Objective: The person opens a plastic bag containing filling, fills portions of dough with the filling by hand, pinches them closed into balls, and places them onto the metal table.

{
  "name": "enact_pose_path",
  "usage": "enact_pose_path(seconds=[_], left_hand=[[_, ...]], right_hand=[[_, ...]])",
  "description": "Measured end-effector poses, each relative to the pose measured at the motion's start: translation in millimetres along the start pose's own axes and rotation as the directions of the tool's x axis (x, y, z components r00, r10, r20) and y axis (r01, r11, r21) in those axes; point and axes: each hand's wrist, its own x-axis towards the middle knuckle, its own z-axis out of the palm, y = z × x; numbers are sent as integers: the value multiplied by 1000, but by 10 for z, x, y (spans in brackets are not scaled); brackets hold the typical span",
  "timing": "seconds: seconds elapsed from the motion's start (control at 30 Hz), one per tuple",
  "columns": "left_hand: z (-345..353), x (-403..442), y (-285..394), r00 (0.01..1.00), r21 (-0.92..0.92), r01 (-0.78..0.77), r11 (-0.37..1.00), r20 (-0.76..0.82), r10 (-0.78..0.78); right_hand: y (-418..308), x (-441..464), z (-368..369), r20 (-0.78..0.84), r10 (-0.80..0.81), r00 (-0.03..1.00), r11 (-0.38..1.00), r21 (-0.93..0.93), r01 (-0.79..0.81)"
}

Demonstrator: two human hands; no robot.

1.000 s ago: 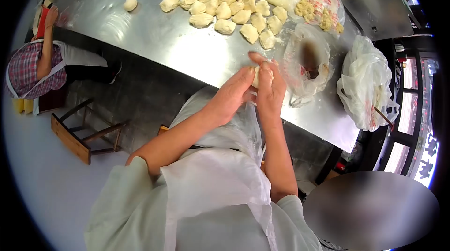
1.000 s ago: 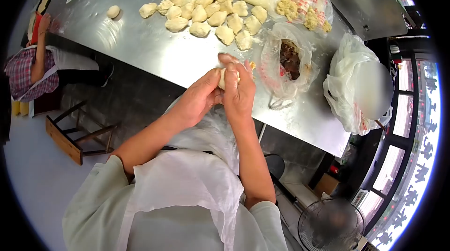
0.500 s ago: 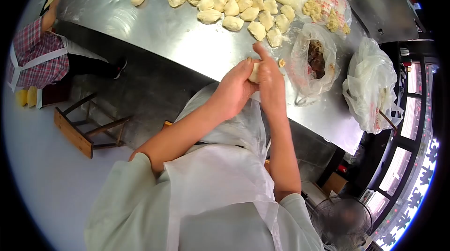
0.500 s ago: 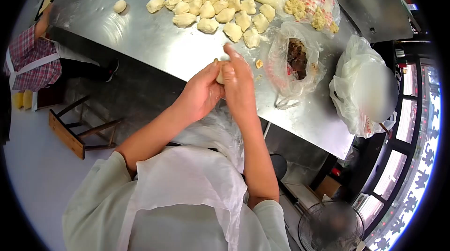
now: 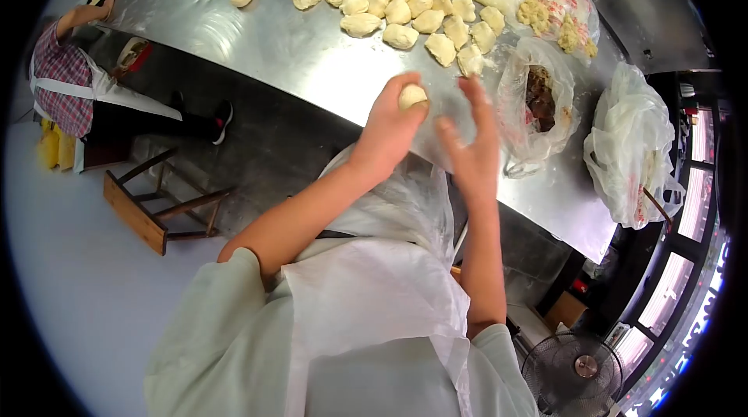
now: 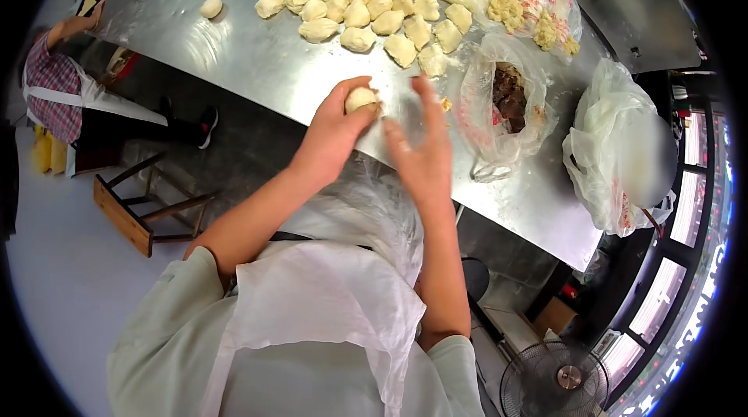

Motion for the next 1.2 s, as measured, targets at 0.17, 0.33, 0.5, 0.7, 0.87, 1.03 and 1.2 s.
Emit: enact_pose_path(seconds=[0.17, 0.33, 0.5, 0.7, 0.87, 1.03, 1.2], left_hand=[[-96, 124, -326, 789, 819, -543, 188, 421, 447], [-377, 80, -77, 702, 738, -593, 323, 277, 656], [-599, 53, -138, 849, 767, -391, 509, 87, 521], [-361, 265, -234, 839, 780, -471, 413, 252, 481], [-501, 236, -185, 846, 684, -455, 570, 132, 517], [-1379, 525, 78, 718, 756, -311, 576, -210, 663], [-2312, 1099, 608, 581, 733, -189, 654, -453, 676]], right_hand=[[285, -82, -90, -13, 283, 959, 925, 268, -270], [422, -248, -38, 31, 314, 949, 901, 304, -308], [399, -224, 3, 7, 298, 954, 931, 218, -293], [404, 39, 173, -70, 285, 956, 929, 264, -258], [139, 422, 269, -6, 210, 978, 976, 60, -209], [-66, 857, 646, 122, -70, 990, 997, -28, 74], [-181, 1348, 1341, 239, -489, 839, 811, -229, 538]])
